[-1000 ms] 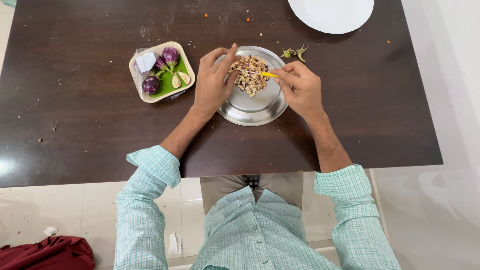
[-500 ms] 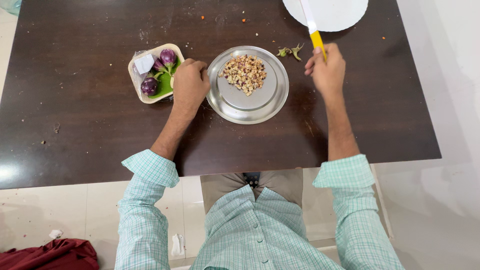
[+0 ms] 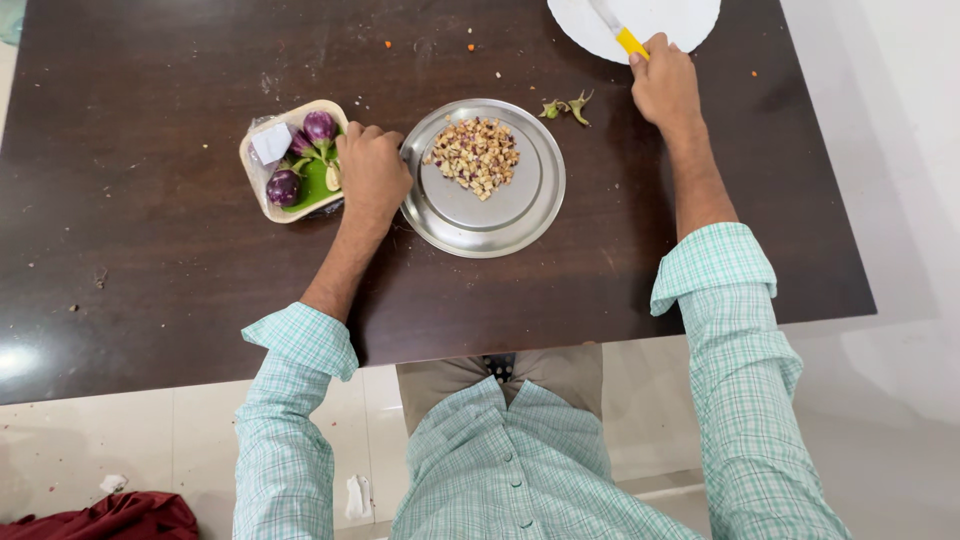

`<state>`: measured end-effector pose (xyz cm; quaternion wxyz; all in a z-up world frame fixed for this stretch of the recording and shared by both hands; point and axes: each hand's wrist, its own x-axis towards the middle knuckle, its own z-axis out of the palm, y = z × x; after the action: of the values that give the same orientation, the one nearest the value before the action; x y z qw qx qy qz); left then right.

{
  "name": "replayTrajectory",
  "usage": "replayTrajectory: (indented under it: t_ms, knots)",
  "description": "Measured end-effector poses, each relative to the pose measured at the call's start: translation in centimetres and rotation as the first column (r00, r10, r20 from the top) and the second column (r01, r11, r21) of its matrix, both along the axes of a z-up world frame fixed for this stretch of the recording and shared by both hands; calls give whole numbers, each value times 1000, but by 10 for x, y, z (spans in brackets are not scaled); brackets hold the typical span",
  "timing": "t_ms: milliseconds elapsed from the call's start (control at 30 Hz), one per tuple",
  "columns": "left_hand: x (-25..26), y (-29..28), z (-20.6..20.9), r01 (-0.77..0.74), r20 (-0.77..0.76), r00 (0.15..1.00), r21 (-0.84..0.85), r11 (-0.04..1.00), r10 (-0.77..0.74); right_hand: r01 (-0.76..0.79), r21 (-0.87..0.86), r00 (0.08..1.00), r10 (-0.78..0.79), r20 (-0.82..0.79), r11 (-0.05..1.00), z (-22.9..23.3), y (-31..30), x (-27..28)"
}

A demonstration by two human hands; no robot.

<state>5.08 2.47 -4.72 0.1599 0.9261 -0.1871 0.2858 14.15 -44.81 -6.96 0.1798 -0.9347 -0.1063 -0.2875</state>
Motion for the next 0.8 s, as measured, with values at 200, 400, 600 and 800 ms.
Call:
replayTrajectory:
  t_ms: [200, 400, 600, 800]
  knots:
    - [3, 1, -7, -16, 9, 1000, 4, 1000, 16, 89, -147, 996, -92, -15, 985, 18, 30, -55]
    - [8, 0, -13, -58, -9, 998, 22, 998, 58, 162, 9, 976, -159, -150, 987, 51, 77, -136]
    - [17, -4, -12, -113, -90, 990, -70, 991, 106, 132, 612, 973, 17, -231, 779, 52, 130, -177]
    - [17, -10, -1, -133, -125, 984, -66, 989, 124, 118, 603, 935, 117, -336, 789, 41, 165, -179]
